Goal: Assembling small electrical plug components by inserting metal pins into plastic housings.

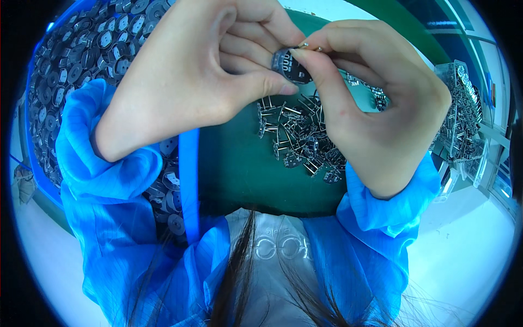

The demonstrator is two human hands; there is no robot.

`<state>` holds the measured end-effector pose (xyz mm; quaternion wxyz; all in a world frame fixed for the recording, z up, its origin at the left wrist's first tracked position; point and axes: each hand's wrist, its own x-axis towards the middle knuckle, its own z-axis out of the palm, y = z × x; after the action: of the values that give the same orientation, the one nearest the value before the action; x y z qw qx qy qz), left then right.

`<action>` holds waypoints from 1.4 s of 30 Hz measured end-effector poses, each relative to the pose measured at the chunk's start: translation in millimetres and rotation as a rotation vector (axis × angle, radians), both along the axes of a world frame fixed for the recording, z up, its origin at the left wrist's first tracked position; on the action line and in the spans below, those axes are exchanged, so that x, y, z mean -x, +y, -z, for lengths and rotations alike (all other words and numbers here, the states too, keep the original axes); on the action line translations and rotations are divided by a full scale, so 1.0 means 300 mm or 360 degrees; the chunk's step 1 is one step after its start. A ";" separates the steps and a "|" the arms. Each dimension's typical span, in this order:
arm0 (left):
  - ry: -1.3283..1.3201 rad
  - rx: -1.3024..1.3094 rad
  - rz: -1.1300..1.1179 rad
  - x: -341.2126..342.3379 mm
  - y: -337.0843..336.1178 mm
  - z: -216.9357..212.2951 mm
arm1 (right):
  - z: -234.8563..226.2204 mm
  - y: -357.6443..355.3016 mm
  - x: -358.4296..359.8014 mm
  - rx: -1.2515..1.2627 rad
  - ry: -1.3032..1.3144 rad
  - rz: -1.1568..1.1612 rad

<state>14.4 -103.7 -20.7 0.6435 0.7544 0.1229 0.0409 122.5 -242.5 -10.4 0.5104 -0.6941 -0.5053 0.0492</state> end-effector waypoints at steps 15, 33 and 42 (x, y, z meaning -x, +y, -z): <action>-0.0009 0.0302 0.0045 -0.019 0.052 -0.083 | -0.087 0.015 0.004 0.0470 0.0332 -0.0220; 0.0142 -0.0150 -0.0073 -0.061 0.018 -0.262 | 0.031 -0.011 -0.184 -0.0078 -0.0486 -0.0065; 0.1575 -0.1880 0.0425 0.091 0.305 -0.137 | 0.134 0.069 -0.729 0.0866 -0.0499 0.0299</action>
<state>-13.0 -12.3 20.5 0.0053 0.9107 0.2617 -0.3194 341.3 -221.7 -50.7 0.2246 -0.8477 -0.4798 0.0275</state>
